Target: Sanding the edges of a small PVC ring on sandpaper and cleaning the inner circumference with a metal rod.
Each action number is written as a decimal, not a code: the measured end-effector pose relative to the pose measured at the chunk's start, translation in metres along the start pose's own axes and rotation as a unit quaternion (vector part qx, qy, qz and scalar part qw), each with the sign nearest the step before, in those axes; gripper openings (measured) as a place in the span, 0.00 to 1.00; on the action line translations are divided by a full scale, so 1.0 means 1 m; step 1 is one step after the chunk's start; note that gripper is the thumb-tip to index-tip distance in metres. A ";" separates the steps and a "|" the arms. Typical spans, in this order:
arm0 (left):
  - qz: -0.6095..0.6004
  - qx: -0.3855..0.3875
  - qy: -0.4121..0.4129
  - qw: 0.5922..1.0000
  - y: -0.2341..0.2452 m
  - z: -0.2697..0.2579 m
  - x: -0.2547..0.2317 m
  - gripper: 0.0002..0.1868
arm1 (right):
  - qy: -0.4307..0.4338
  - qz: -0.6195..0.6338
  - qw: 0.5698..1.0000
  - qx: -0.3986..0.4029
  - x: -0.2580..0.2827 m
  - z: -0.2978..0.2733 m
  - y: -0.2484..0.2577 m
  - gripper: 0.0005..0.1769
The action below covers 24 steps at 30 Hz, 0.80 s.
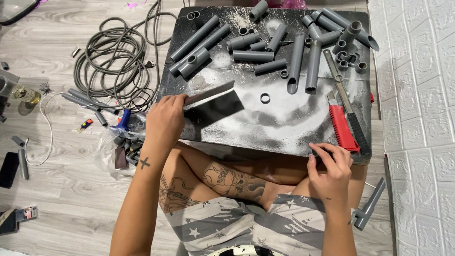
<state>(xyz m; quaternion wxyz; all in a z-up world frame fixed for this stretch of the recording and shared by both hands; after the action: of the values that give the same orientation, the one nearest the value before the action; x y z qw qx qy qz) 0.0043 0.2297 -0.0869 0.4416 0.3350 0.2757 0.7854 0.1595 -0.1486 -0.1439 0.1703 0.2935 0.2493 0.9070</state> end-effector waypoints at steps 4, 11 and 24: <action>0.016 -0.031 0.005 0.999 -0.003 -0.004 0.000 0.07 | 0.003 -0.003 1.000 -0.005 -0.001 -0.002 -0.001 0.15; 0.015 -0.042 0.009 0.999 0.002 -0.007 -0.005 0.09 | -0.004 0.013 1.000 -0.001 0.005 0.002 0.001 0.14; 0.031 -0.110 0.003 0.993 0.010 -0.006 -0.012 0.09 | -0.001 -0.002 1.000 -0.003 0.004 0.000 -0.001 0.14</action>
<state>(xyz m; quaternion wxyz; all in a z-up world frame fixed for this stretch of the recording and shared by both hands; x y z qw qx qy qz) -0.0007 0.2137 -0.0865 0.4502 0.2908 0.1786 0.8252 0.1561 -0.1457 -0.1427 0.1732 0.2933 0.2473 0.9071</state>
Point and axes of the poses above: each hand's wrist, its own z-axis towards the middle knuckle, its own y-axis out of the back of the hand, x = y × z, the point moved 3 cm from there along z, towards the middle knuckle, and after that the axes turned 9 degrees about -x, right-handed, at the moved point
